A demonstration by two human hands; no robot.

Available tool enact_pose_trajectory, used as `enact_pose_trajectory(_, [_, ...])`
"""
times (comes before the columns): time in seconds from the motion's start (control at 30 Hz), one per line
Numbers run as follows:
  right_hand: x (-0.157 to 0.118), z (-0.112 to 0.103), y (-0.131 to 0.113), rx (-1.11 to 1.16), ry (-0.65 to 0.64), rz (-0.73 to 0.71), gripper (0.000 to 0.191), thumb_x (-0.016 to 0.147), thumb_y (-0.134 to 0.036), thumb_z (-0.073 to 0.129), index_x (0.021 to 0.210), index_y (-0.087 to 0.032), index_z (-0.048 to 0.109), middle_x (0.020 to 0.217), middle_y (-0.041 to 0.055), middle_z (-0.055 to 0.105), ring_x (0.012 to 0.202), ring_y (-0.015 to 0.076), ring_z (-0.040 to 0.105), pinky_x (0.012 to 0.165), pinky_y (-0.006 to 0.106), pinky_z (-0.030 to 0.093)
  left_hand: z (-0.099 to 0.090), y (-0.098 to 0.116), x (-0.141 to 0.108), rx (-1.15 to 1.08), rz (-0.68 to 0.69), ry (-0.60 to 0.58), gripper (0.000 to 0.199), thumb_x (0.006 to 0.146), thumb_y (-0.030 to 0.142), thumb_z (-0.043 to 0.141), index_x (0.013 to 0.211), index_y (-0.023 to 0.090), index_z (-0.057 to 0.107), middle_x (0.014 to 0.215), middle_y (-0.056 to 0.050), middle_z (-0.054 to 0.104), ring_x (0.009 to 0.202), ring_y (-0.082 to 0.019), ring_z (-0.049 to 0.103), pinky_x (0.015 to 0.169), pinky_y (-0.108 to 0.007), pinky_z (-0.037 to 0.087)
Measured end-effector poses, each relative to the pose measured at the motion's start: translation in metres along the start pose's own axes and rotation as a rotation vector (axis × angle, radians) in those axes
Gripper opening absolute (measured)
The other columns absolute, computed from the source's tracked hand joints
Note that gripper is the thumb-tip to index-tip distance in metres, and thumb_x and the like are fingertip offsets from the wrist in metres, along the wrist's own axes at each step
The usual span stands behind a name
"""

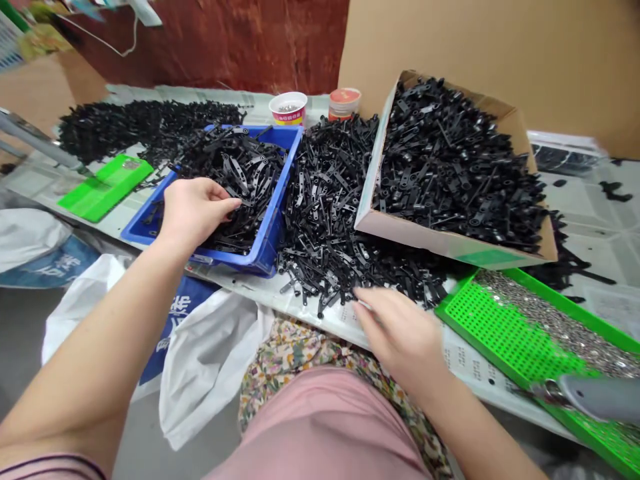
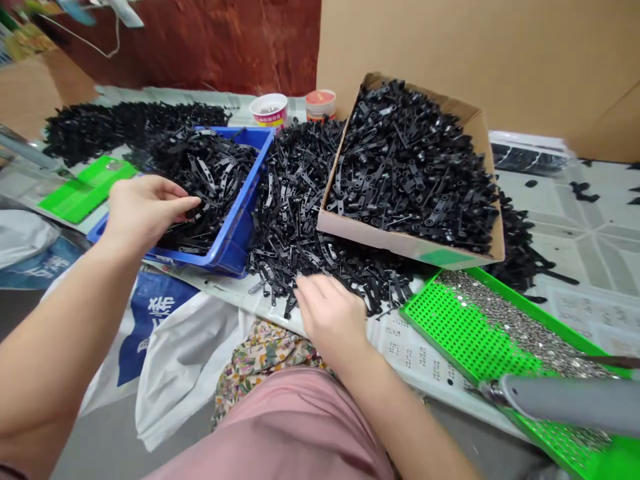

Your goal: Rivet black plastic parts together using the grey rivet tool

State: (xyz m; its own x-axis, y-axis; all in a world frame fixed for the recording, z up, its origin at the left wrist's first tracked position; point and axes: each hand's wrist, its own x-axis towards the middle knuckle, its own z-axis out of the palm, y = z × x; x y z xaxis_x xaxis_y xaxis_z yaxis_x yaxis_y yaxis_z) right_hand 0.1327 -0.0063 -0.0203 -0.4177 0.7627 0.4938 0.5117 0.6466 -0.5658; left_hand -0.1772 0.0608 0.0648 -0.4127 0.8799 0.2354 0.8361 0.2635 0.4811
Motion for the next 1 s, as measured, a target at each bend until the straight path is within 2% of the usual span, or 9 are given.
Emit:
enact_pose_trajectory(0.1, [0.032,0.035,-0.008,-0.271,-0.251,0.097,0.017,0.092,-0.026,0.044,0.093,-0.020,0.060,0.088,0.0055,0.064,0.084,0.0182,0.059,0.069,0.029,0.045,-0.006,0.002,-0.003,-0.335,-0.100,0.131,0.048,0.055,0.024,0.079,0.099,0.008,0.065,0.054,0.001,0.060,0.044,-0.012,0.052,0.046,-0.024,0.041])
enact_pose_trajectory(0.17, [0.055,0.056,-0.014,-0.322,-0.304,0.131,0.012,0.088,-0.026,0.051,0.090,-0.018,0.059,0.088,0.0081,0.064,0.082,0.0218,0.060,0.061,0.029,0.043,-0.012,0.005,-0.011,-0.545,-0.113,0.208,0.064,0.052,0.017,0.080,0.111,0.006,0.059,0.056,0.001,0.062,0.044,-0.010,0.052,0.046,-0.022,0.041])
enact_pose_trajectory(0.3, [0.080,0.068,-0.019,-0.320,-0.342,0.186,0.009,0.083,-0.018,0.055,0.091,-0.016,0.057,0.086,0.0101,0.065,0.080,0.0238,0.062,0.061,0.030,0.044,-0.019,0.024,-0.054,-0.943,-0.045,0.238,0.030,0.058,0.009,0.073,0.088,0.009,0.067,0.058,0.001,0.062,0.050,-0.011,0.057,0.049,-0.023,0.042])
enact_pose_trajectory(0.37, [0.081,0.056,-0.014,-0.286,-0.363,0.217,0.012,0.081,-0.016,0.057,0.093,-0.017,0.057,0.082,0.0077,0.066,0.076,0.0224,0.063,0.063,0.030,0.046,-0.012,0.036,-0.087,-1.086,-0.059,0.148,0.016,0.061,0.004,0.066,0.075,0.013,0.066,0.056,0.002,0.060,0.048,-0.011,0.056,0.052,-0.026,0.045])
enact_pose_trajectory(0.47, [0.073,0.030,0.002,-0.149,-0.383,0.262,0.033,0.078,-0.014,0.059,0.110,-0.021,0.053,0.075,0.0002,0.065,0.070,0.0160,0.064,0.065,0.026,0.049,0.018,0.049,-0.130,-1.160,-0.303,-0.216,0.013,0.067,0.011,0.066,0.078,0.018,0.064,0.061,0.002,0.065,0.050,-0.012,0.059,0.054,-0.025,0.044])
enact_pose_trajectory(0.6, [0.056,0.006,0.018,0.556,-0.249,0.515,0.062,0.076,-0.009,0.052,0.133,-0.029,0.036,0.074,-0.0055,0.057,0.056,0.0096,0.062,0.054,0.021,0.051,0.077,0.063,-0.157,-1.198,-0.578,-0.477,0.008,0.067,0.018,0.065,0.074,0.017,0.060,0.066,0.000,0.066,0.051,-0.009,0.057,0.053,-0.022,0.040])
enact_pose_trajectory(0.7, [0.046,0.002,0.014,0.816,0.022,0.630,0.033,0.076,-0.016,0.057,0.108,-0.021,0.058,0.076,-0.0030,0.057,0.060,0.0111,0.065,0.054,0.020,0.054,0.105,0.076,-0.162,-1.262,-0.709,-0.529,0.011,0.063,0.018,0.066,0.072,0.016,0.060,0.067,0.000,0.066,0.054,-0.009,0.058,0.053,-0.021,0.038])
enact_pose_trajectory(0.77, [0.039,0.003,0.007,0.823,0.147,0.668,0.020,0.072,-0.021,0.065,0.091,-0.017,0.061,0.075,-0.0010,0.061,0.062,0.0114,0.064,0.054,0.019,0.053,0.111,0.085,-0.164,-1.321,-0.729,-0.521,0.012,0.062,0.018,0.067,0.073,0.016,0.061,0.069,0.000,0.066,0.055,-0.009,0.057,0.054,-0.021,0.038])
enact_pose_trajectory(1.0, [0.012,0.015,0.000,0.923,0.239,0.828,0.014,0.069,-0.026,0.072,0.073,-0.015,0.063,0.065,-0.0020,0.061,0.047,0.0070,0.055,0.046,0.018,0.048,0.105,0.103,-0.173,-1.377,-0.665,-0.440,0.007,0.064,0.015,0.068,0.070,0.018,0.064,0.055,0.004,0.060,0.053,-0.007,0.053,0.053,-0.019,0.037])
